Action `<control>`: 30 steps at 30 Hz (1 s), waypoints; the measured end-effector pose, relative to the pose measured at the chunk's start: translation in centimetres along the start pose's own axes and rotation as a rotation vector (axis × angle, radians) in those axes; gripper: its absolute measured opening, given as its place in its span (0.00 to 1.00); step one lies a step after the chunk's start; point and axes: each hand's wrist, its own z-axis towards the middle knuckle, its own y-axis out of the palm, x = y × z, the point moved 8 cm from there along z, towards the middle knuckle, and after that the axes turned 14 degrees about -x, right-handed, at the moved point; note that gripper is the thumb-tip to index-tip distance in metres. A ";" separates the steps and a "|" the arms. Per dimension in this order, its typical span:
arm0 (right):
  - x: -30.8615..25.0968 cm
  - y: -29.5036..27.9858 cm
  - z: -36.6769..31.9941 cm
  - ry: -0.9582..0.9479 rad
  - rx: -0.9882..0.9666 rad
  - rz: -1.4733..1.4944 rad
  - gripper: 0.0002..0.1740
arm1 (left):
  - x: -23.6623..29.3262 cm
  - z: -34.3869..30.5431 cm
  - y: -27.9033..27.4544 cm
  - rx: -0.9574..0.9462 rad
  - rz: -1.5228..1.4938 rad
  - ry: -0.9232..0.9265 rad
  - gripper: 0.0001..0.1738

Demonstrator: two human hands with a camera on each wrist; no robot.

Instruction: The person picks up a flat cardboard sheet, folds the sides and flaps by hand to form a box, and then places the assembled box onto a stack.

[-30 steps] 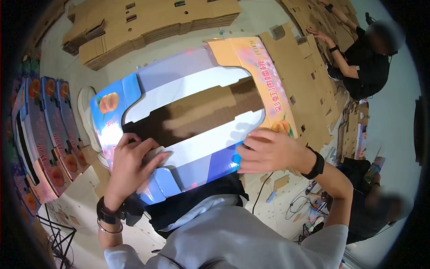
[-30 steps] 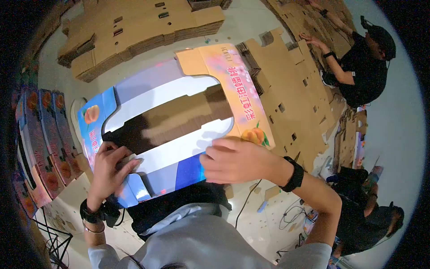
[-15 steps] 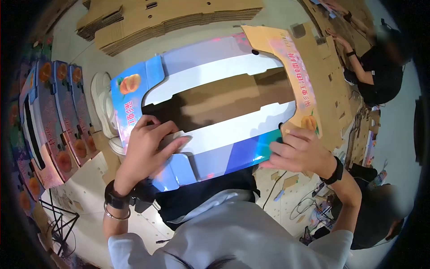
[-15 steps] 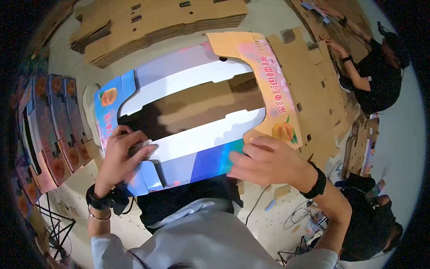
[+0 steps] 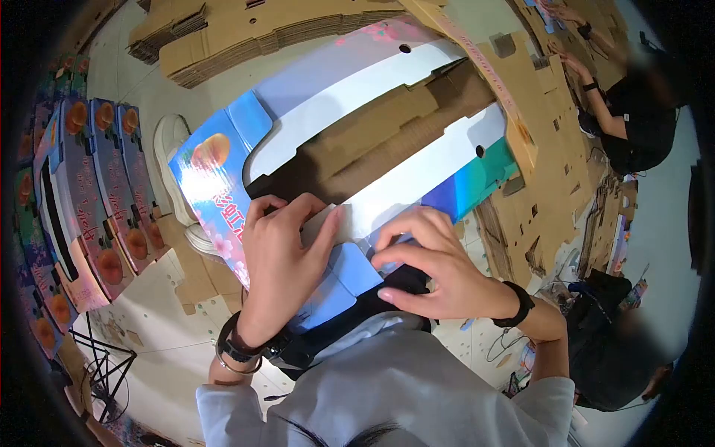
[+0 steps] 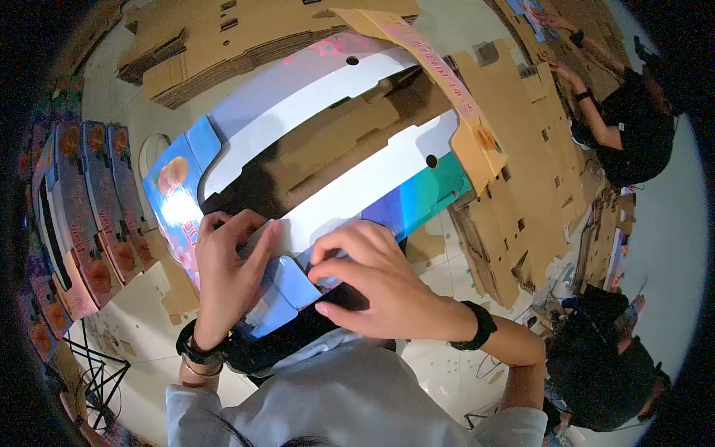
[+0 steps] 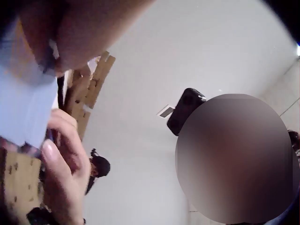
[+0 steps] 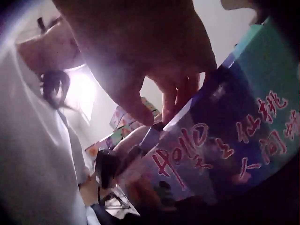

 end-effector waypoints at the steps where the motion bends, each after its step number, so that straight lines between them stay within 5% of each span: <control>1: 0.2 0.0 -0.1 0.005 -0.008 0.016 0.14 | 0.1 0.1 0.1 0.000 0.002 -0.005 0.12; 15: 2.2 0.4 -0.4 -0.033 -0.151 0.188 0.06 | 2.0 0.1 0.1 0.096 0.164 0.147 0.11; 18: 1.6 0.7 -0.5 -0.102 -0.120 0.213 0.05 | 1.4 0.2 -0.1 0.067 0.138 0.136 0.11; 23: 0.6 1.2 -0.2 -0.109 0.110 -0.177 0.07 | 0.5 0.7 -0.1 0.069 0.118 0.115 0.11; 30: 1.0 0.9 -0.2 -0.114 0.143 -0.094 0.08 | 1.0 0.9 -0.3 0.045 0.146 0.112 0.12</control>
